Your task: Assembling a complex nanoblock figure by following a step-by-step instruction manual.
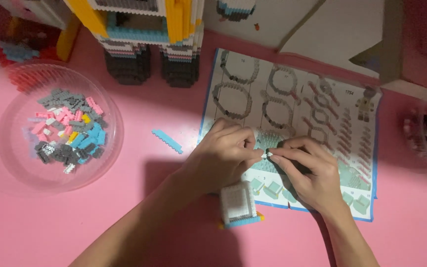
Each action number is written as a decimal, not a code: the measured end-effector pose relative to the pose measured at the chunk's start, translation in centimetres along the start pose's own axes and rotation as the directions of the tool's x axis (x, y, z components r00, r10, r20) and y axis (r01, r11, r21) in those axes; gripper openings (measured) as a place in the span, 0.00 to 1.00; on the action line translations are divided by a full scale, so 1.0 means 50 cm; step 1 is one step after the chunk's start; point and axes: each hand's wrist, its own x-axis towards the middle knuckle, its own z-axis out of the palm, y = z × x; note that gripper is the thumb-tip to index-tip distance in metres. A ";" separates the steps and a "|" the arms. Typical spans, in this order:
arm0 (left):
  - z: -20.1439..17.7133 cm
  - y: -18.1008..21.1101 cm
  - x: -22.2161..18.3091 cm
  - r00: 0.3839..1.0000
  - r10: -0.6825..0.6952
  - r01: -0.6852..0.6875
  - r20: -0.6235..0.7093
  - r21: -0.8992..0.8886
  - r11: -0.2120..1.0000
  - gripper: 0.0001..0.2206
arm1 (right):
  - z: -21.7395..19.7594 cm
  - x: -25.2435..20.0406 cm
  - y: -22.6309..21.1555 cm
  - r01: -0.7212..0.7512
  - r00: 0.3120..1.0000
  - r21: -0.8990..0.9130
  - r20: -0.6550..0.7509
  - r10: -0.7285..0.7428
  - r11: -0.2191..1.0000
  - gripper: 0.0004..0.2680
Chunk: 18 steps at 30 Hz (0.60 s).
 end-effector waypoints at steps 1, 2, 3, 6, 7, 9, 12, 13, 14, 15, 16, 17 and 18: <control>-0.002 -0.001 0.000 1.000 -0.006 0.006 -0.001 0.001 1.000 0.15 | 0.001 0.000 -0.001 0.000 1.000 0.002 0.005 0.000 1.000 0.03; -0.003 -0.001 0.001 1.000 -0.001 0.001 0.000 -0.008 1.000 0.15 | 0.002 0.001 -0.002 -0.006 1.000 -0.004 0.008 0.006 1.000 0.03; -0.005 -0.002 0.002 1.000 0.006 -0.006 0.002 -0.018 1.000 0.14 | 0.002 0.000 -0.003 -0.014 1.000 -0.010 0.008 0.014 1.000 0.04; -0.012 0.006 0.009 1.000 -0.009 0.009 0.010 -0.009 1.000 0.13 | -0.002 0.000 -0.003 -0.017 0.999 -0.002 0.039 0.017 1.000 0.04; -0.012 0.005 0.008 1.000 -0.011 0.011 0.011 -0.009 1.000 0.13 | -0.001 0.000 -0.003 -0.017 0.999 -0.002 0.040 0.018 1.000 0.04; -0.012 0.003 0.006 1.000 -0.019 0.019 0.016 -0.034 0.999 0.13 | 0.000 -0.001 -0.004 -0.012 1.000 0.037 0.009 0.012 0.999 0.03; -0.009 0.000 0.006 1.000 -0.010 0.010 0.008 -0.032 0.999 0.13 | 0.001 0.003 -0.009 -0.003 1.000 0.024 0.013 0.002 1.000 0.04; -0.007 0.000 0.006 1.000 -0.011 0.011 0.008 -0.034 0.999 0.13 | 0.001 0.004 -0.011 -0.004 1.000 0.023 0.014 0.003 1.000 0.04; -0.006 -0.001 0.006 1.000 -0.010 0.010 0.003 -0.029 1.000 0.13 | 0.001 0.005 -0.014 0.000 1.000 0.023 0.011 0.000 1.000 0.04; -0.006 -0.001 0.007 1.000 -0.009 0.009 -0.001 -0.023 1.000 0.13 | 0.001 0.006 -0.017 0.004 1.000 0.024 0.008 -0.004 1.000 0.04; -0.002 -0.002 0.004 1.000 -0.010 0.010 0.000 -0.023 1.000 0.13 | -0.002 0.002 -0.011 0.003 1.000 0.024 0.008 -0.003 1.000 0.04; 0.001 -0.004 0.002 1.000 -0.009 0.009 -0.004 -0.023 1.000 0.12 | -0.004 0.000 -0.004 -0.010 1.000 0.014 0.005 0.010 1.000 0.04; 0.004 -0.006 0.001 1.000 -0.008 0.008 -0.007 -0.022 1.000 0.12 | -0.006 -0.002 0.002 -0.024 1.000 0.005 0.001 0.024 1.000 0.03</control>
